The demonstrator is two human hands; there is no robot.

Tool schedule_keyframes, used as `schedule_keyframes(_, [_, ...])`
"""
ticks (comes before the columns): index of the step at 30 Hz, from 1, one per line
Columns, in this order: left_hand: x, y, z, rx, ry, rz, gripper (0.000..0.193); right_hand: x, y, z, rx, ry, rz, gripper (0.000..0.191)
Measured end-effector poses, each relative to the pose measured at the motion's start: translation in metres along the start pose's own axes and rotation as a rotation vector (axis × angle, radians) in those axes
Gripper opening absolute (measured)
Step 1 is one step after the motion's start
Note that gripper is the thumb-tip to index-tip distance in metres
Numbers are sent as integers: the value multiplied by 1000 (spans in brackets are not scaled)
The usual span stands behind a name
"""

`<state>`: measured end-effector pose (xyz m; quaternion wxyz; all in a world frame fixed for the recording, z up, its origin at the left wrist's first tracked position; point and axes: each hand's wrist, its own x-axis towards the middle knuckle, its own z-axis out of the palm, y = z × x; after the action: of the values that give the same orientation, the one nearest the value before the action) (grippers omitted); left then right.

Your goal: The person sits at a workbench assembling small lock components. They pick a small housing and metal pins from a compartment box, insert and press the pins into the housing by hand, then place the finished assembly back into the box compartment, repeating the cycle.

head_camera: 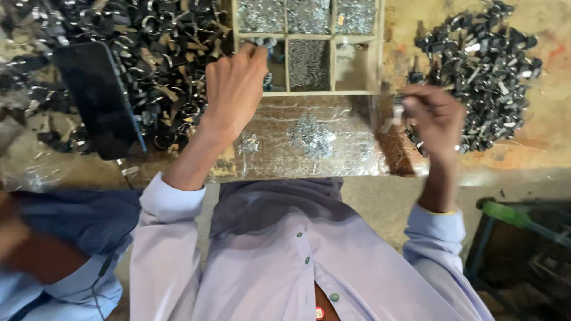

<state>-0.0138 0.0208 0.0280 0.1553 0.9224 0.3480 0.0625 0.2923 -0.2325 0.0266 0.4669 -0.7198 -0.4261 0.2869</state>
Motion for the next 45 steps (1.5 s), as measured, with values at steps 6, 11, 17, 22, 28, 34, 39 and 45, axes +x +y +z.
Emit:
schedule_keyframes(6, [1, 1, 2, -35, 171, 18, 18, -12, -5, 59, 30, 14, -79, 16])
schedule_keyframes(11, [3, 1, 4, -117, 246, 34, 18, -11, -19, 60, -491, 2, -237, 15])
schedule_keyframes(17, [-2, 3, -2, -236, 336, 82, 16, -10, -38, 66, -744, -6, -352, 22])
schedule_keyframes(22, [-1, 8, 0, -679, 337, 175, 17, 1, -57, 64, -705, -109, -412, 20])
schedule_keyframes(28, [1, 11, 9, -970, 249, 215, 21, 57, -61, 81, -625, -245, -573, 15])
schedule_keyframes(34, [0, 12, 12, -1050, 245, 135, 22, 98, -54, 120, -658, -311, -627, 21])
schedule_keyframes(39, [1, 11, 16, -1121, 258, 103, 25, 108, -53, 118, -460, -343, -613, 14])
schedule_keyframes(45, [1, 12, 23, -1149, 278, 59, 24, 109, -48, 110, -539, -245, -639, 15])
